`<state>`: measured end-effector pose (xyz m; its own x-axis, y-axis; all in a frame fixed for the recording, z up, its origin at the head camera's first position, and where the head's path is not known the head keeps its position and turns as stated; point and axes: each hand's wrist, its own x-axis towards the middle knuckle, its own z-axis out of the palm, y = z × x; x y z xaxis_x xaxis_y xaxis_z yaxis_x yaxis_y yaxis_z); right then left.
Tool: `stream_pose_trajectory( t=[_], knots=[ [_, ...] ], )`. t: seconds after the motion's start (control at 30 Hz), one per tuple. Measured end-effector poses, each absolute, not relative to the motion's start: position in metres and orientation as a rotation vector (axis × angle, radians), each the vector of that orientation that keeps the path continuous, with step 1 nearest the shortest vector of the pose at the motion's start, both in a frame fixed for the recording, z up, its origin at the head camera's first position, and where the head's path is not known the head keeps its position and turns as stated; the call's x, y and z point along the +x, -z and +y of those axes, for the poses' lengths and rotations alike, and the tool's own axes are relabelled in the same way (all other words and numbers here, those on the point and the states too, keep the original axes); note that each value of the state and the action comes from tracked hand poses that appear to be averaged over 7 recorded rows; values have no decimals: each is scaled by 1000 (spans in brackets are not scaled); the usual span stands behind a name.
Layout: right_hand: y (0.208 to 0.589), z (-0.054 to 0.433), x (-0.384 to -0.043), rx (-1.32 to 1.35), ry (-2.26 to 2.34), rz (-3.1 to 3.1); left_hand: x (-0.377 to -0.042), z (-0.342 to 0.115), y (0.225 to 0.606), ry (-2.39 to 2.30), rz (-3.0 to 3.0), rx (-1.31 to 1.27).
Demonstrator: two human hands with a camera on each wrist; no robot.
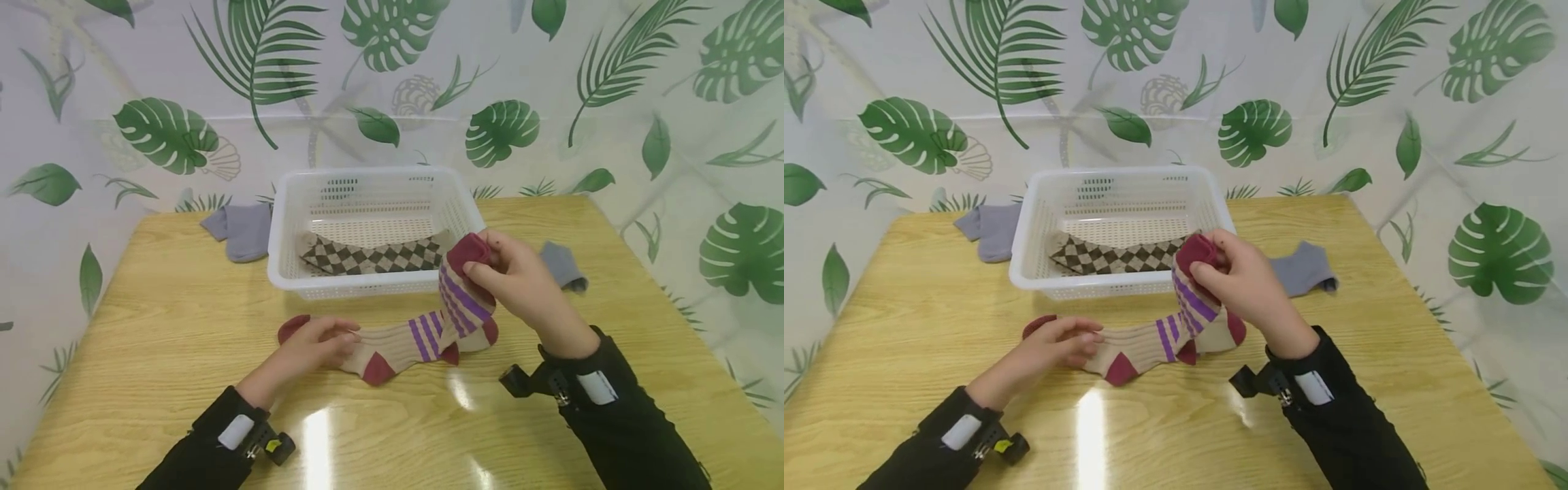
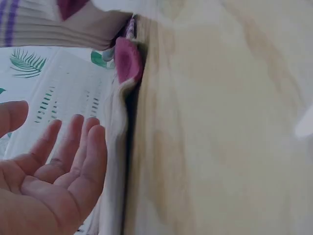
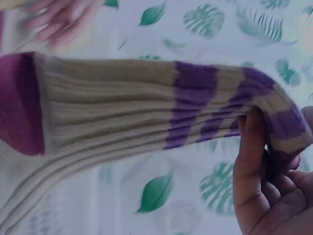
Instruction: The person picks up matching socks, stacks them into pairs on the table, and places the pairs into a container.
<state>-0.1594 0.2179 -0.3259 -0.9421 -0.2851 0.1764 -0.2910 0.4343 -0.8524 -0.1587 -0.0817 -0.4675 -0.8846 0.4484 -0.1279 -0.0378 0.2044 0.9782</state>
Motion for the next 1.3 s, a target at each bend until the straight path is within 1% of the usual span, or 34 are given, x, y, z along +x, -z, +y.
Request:
stream_pose_trajectory(
  t=[0.17, 0.37, 0.53, 0.7, 0.8, 1.03, 1.17, 1.3],
  knots=[
    [311, 202, -147, 600, -1674, -2555, -161, -68, 473, -1752, 1961, 348],
    [305, 191, -136, 794, -1877, -2326, -161, -59, 471, -1774, 1911, 324],
    [305, 188, -139, 971, -2132, -2034, -165, -55, 471, -1790, 1799, 352],
    [308, 188, -143, 1106, -2279, -1862, -164, -52, 470, -1868, 1496, 262],
    [309, 187, -144, 1168, -2324, -1797, -162, -50, 470, -1880, 1371, 190],
    [308, 180, -144, 1331, -2356, -1702, -164, -39, 472, -1947, 1210, 165],
    [308, 177, -145, 1373, -2343, -1694, -166, -38, 474, -1939, 1278, 198],
    [313, 182, -146, 1312, -2331, -1751, -169, -54, 475, -1976, 1483, 138]
  ],
)
